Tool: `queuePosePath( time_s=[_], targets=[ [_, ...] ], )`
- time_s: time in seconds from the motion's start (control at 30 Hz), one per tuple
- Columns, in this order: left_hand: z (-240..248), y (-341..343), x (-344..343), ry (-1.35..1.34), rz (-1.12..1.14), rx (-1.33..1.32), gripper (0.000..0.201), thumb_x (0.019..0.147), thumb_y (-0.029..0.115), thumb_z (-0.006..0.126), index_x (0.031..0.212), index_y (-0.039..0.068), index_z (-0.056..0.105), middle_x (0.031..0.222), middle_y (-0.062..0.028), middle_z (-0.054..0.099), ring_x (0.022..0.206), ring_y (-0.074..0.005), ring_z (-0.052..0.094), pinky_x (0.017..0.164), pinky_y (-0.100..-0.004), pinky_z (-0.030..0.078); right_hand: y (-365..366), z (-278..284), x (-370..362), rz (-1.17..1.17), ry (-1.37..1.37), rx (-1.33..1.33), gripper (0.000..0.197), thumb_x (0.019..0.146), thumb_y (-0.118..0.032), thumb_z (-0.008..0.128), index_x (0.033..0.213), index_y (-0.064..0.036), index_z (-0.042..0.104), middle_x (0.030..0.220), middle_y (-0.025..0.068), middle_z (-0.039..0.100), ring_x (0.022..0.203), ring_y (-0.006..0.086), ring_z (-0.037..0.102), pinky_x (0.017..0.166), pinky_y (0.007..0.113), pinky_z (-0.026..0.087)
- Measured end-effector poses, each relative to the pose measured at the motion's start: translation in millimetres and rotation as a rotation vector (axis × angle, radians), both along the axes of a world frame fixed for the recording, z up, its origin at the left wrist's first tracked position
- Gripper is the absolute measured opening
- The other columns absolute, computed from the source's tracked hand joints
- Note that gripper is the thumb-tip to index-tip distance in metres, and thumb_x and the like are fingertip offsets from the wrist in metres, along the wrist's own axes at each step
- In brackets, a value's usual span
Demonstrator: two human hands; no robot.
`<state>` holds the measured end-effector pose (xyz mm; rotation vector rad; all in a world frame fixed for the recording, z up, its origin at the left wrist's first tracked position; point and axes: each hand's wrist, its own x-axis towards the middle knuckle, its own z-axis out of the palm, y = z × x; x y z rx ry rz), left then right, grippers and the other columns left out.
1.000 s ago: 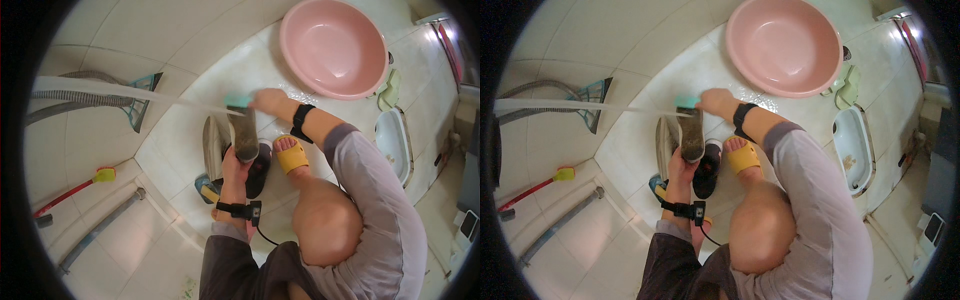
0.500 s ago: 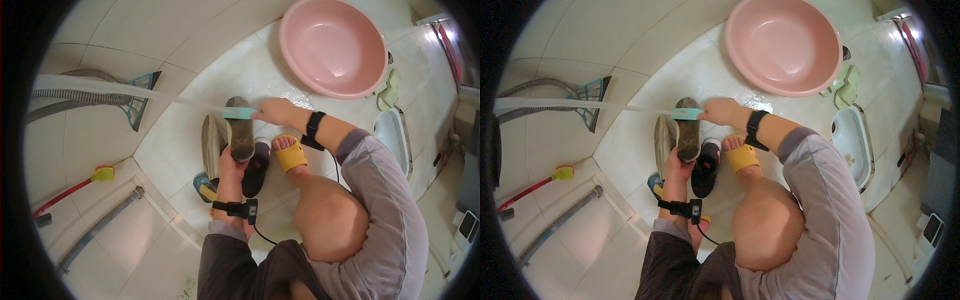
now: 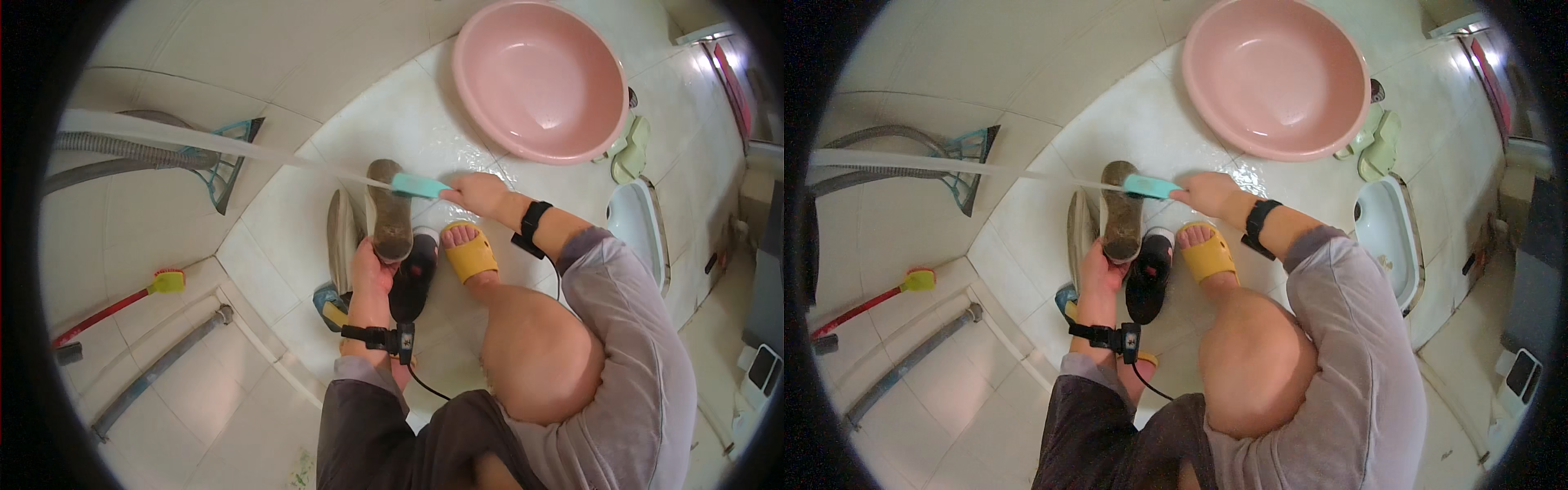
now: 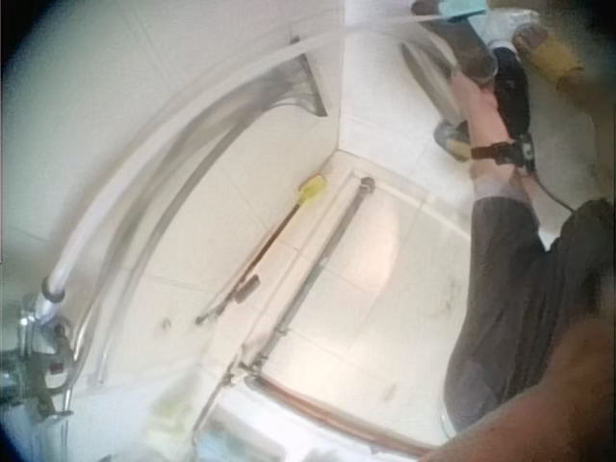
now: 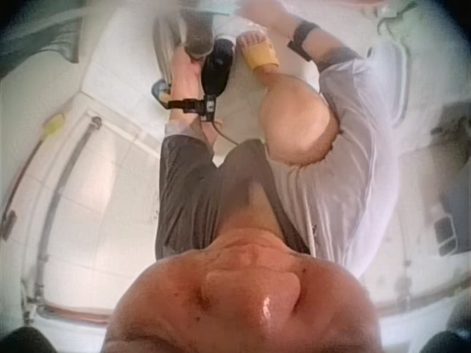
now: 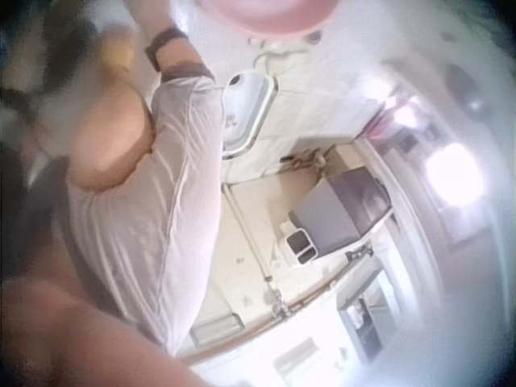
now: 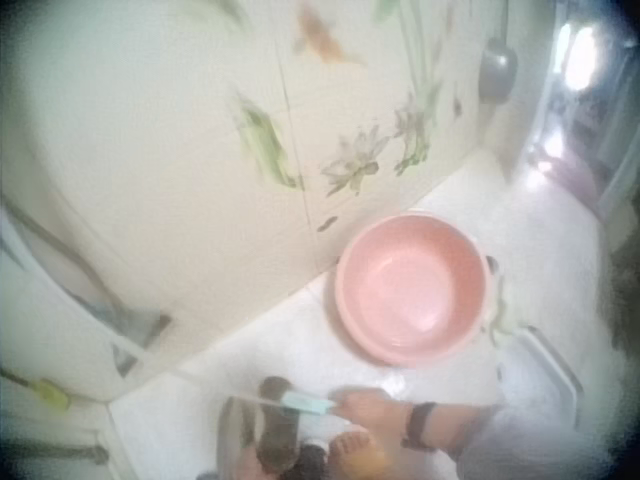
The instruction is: The person cleans various shoes under a stream of water, using a brush to scrub the uppers and soles of a black sneaker, a brown shoe, and a white shoe one at a time.
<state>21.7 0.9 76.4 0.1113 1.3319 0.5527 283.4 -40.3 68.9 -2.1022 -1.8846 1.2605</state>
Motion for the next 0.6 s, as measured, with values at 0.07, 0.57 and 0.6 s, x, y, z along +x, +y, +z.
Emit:
queuePosePath(
  time_s=[0.07,0.57,0.6],
  targets=[
    [-5,-3,-8,0.036,0.034,-0.041,0.032,0.100,0.024,0.040,0.119,0.003,0.053,0.113,-0.0121,0.062,0.099,-0.0263,0.064,0.078,-0.0401,0.058,-5,8,-7,-0.051,-0.024,-0.024,0.049,0.092,-0.056,0.046,0.094,-0.0123,0.067,0.088,0.0140,0.067,0.083,0.0344,0.064,0.074,0.045,0.050],
    [10,25,4,0.098,0.078,0.089,0.027,0.097,0.020,0.047,0.112,0.000,0.057,0.104,-0.0126,0.064,0.094,-0.0273,0.064,0.073,-0.0408,0.057,-5,40,-32,0.039,0.225,0.028,0.039,0.093,-0.047,0.050,0.098,-0.0132,0.068,0.082,0.0177,0.065,0.079,0.0359,0.063,0.072,0.044,0.050],
    [13,22,5,0.103,0.035,0.063,0.027,0.098,0.020,0.046,0.113,0.000,0.057,0.106,-0.0125,0.063,0.096,-0.0263,0.064,0.074,-0.0395,0.057,-1,31,-20,0.050,0.101,0.025,0.041,0.092,-0.050,0.049,0.097,-0.0138,0.067,0.082,0.0165,0.066,0.079,0.0360,0.063,0.071,0.046,0.050]
  ],
)
